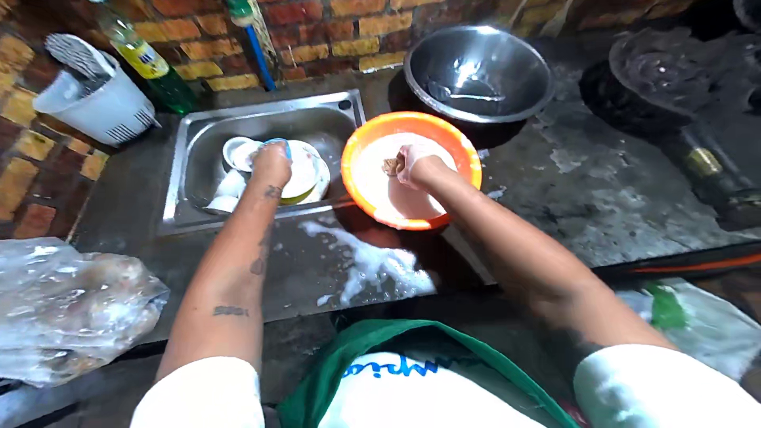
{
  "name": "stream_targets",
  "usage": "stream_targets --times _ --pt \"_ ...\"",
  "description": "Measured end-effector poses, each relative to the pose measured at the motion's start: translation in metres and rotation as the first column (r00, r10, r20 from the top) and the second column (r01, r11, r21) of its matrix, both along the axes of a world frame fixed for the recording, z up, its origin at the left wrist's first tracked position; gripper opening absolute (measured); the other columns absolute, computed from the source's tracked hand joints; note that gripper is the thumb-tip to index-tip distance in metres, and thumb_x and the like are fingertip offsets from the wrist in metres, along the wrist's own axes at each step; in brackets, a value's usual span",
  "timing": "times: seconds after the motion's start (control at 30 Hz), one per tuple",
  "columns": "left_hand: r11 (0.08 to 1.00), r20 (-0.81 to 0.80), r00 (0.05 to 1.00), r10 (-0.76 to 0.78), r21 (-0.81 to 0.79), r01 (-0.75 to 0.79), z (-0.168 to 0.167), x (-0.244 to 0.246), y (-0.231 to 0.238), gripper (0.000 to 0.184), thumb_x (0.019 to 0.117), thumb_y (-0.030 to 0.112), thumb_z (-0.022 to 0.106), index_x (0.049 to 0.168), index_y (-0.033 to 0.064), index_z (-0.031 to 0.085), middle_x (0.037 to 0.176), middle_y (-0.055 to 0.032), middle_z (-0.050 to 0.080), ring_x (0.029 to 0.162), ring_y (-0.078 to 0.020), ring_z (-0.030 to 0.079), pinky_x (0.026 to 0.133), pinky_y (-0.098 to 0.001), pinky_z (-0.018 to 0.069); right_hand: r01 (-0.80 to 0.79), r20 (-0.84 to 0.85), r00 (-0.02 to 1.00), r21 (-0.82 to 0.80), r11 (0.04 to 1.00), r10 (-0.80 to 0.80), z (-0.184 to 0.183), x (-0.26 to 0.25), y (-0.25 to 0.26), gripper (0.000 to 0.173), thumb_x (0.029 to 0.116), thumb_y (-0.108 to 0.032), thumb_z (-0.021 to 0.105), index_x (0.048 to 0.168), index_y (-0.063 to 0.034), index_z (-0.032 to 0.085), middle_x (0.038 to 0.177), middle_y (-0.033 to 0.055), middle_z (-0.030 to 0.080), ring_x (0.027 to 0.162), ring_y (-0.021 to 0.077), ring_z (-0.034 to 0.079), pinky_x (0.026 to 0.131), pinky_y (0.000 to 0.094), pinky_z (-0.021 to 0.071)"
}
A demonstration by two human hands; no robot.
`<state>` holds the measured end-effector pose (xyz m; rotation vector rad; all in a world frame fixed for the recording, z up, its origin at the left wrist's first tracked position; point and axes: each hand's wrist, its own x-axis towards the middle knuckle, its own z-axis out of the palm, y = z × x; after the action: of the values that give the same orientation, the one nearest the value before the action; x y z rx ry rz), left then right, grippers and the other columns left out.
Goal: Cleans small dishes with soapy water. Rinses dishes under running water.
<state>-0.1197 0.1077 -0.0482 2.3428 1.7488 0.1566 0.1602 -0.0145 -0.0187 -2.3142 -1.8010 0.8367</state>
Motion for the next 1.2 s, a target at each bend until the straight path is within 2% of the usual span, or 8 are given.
stream_targets --times 0.2,0.5,0.63,0.73,0.83,1.0,1.07,1.2 --pt "0.969 0.093 0.970 -0.223 0.132 0.210 0.021 -0.007 -0.065 0.052 0.1036 0.034 0.058 0.141 -0.0019 0.055 0.140 -0.0290 0.056 0.135 -0.0467 0.051 0.113 -0.0614 0.0385 -0.190 0.101 0.975 -0.099 0.977 0.200 -0.028 -0.010 -0.008 0.100 0.0880 -0.025 0.077 0.164 -0.0064 0.015 0.162 0.0275 0.030 0.144 0.0466 0.040 0.109 0.0645 0.0408" --pt "0.302 0.525 0.188 -0.830 0.140 0.943 -0.055 0.027 -0.243 0.039 0.1055 0.018 0.043 0.137 0.0090 0.066 0.148 -0.0109 0.059 0.145 -0.0338 0.045 0.120 -0.0564 0.0320 -0.175 0.036 0.983 -0.055 0.983 0.177 -0.030 -0.005 -0.001 0.089 0.0935 -0.015 0.070 0.164 -0.0055 0.017 0.161 0.0295 0.031 0.138 0.0479 0.047 0.106 0.0648 0.0438" --pt "0.114 0.377 0.153 -0.914 -0.125 0.986 -0.057 0.078 -0.230 0.044 0.1071 0.023 0.049 0.151 0.0178 0.054 0.165 -0.0081 0.037 0.156 -0.0299 0.025 0.127 -0.0540 0.0122 -0.188 0.066 0.979 -0.041 0.981 0.191 -0.027 -0.003 -0.004 0.082 0.0964 -0.015 0.066 0.164 -0.0073 0.019 0.161 0.0271 0.033 0.137 0.0460 0.049 0.105 0.0640 0.0451" --pt "0.229 0.314 0.264 -0.912 -0.143 0.963 -0.059 0.062 -0.201 0.046 0.1082 0.027 0.042 0.153 0.0217 0.052 0.165 -0.0069 0.036 0.155 -0.0288 0.027 0.125 -0.0556 0.0179 -0.179 0.052 0.982 -0.015 0.984 0.180 -0.028 0.001 -0.005 0.078 0.0984 -0.015 0.063 0.164 -0.0091 0.021 0.162 0.0250 0.034 0.138 0.0440 0.049 0.105 0.0635 0.0450" --pt "0.462 0.245 0.476 -0.845 -0.116 0.879 -0.068 0.029 -0.145 0.039 0.1075 0.028 0.045 0.131 0.0105 0.070 0.128 -0.0126 0.070 0.126 -0.0320 0.062 0.112 -0.0591 0.0386 -0.165 0.028 0.986 0.025 0.986 0.164 -0.032 0.004 -0.007 0.081 0.0959 -0.015 0.067 0.164 -0.0084 0.023 0.159 0.0263 0.037 0.135 0.0457 0.051 0.103 0.0658 0.0460" --pt "0.739 -0.163 0.721 -0.673 -0.181 0.649 -0.044 0.001 -0.035 0.042 0.1097 0.024 0.042 0.128 -0.0023 0.068 0.144 -0.0208 0.059 0.148 -0.0409 0.039 0.124 -0.0583 0.0227 -0.125 -0.010 0.992 0.067 0.990 0.126 -0.033 0.009 -0.007 0.077 0.0981 -0.018 0.065 0.163 -0.0088 0.025 0.159 0.0254 0.038 0.137 0.0439 0.050 0.106 0.0640 0.0444" --pt "0.920 -0.318 0.863 -0.393 -0.144 0.365 -0.020 0.009 -0.011 0.037 0.1083 0.025 0.048 0.114 -0.0029 0.072 0.127 -0.0228 0.068 0.136 -0.0418 0.052 0.116 -0.0615 0.0353 -0.081 -0.015 0.996 0.085 0.993 0.083 -0.037 0.012 -0.004 0.078 0.0966 -0.020 0.067 0.162 -0.0084 0.028 0.157 0.0257 0.041 0.134 0.0442 0.053 0.104 0.0655 0.0461" --pt "0.973 0.030 0.983 -0.184 0.150 0.177 0.047 0.068 -0.020 0.035 0.1109 0.020 0.040 0.128 -0.0034 0.061 0.118 -0.0289 0.067 0.114 -0.0473 0.066 0.098 -0.0640 0.0495 -0.084 -0.100 0.991 0.050 0.995 0.089 -0.030 0.015 0.000 0.073 0.0953 -0.014 0.067 0.160 -0.0094 0.035 0.154 0.0239 0.045 0.136 0.0421 0.052 0.106 0.0639 0.0452"
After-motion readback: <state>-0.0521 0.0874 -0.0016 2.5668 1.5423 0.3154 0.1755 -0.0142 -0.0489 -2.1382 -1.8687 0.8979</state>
